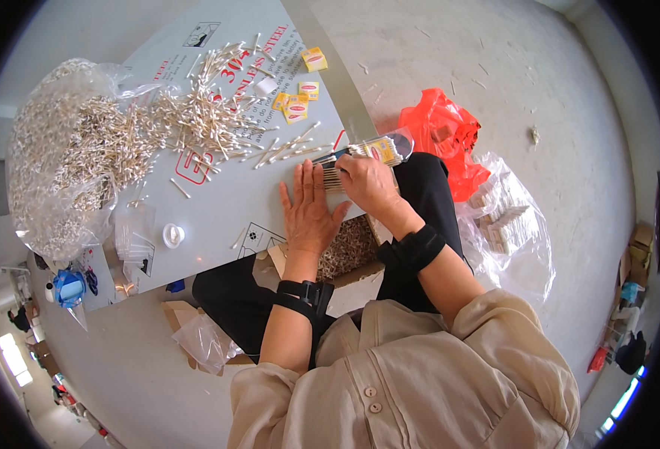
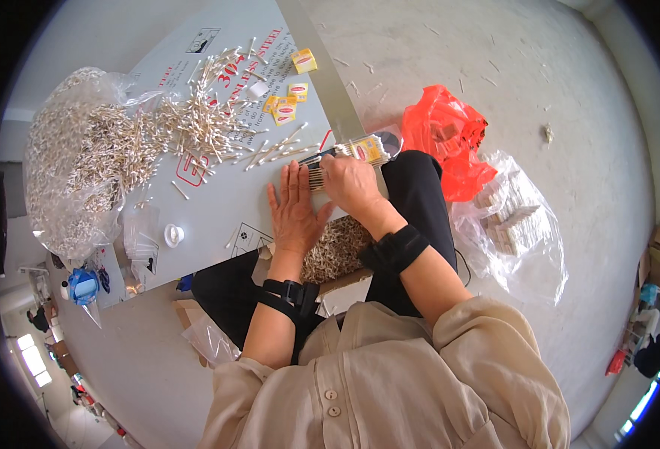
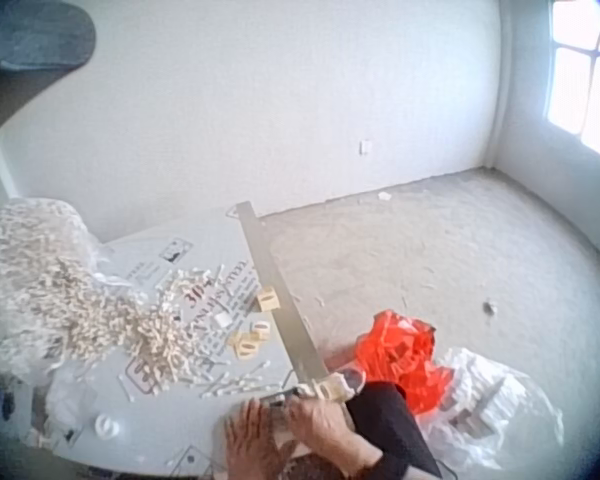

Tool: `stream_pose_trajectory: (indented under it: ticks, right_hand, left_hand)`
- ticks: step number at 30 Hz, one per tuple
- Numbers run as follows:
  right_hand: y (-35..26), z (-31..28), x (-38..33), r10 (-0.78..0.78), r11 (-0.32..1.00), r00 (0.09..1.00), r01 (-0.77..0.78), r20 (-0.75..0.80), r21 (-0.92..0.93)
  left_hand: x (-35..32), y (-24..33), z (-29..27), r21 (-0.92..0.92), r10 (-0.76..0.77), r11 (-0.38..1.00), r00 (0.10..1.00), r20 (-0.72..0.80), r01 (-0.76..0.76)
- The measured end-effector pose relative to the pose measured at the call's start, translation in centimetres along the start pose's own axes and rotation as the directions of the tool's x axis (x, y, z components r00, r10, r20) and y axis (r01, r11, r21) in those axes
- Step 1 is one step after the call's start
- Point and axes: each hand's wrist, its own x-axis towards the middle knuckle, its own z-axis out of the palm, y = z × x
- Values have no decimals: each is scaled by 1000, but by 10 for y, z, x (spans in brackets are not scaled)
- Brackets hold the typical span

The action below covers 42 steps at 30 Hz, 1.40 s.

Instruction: Assembling, labeling, and packaging batches of swabs into plastic sleeves.

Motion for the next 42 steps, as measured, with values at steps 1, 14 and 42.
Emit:
stream_pose_trajectory:
  ticks: [1,14,42]
  right_hand:
    - [0,0,4,-2,1000,1000,2,0,0]
    - [15,7,44,-182,979,970,194,-159,64]
    - [8,5,32,-179,983,971,184,-157,17]
  left_hand:
    - [0,0,0,1,-1,1000,1000,-1,1]
    - [-1,-1,2,-37,8,999,1000,-8,-8]
    - [-2,-1,4,-42,12,999,999,-53,-15]
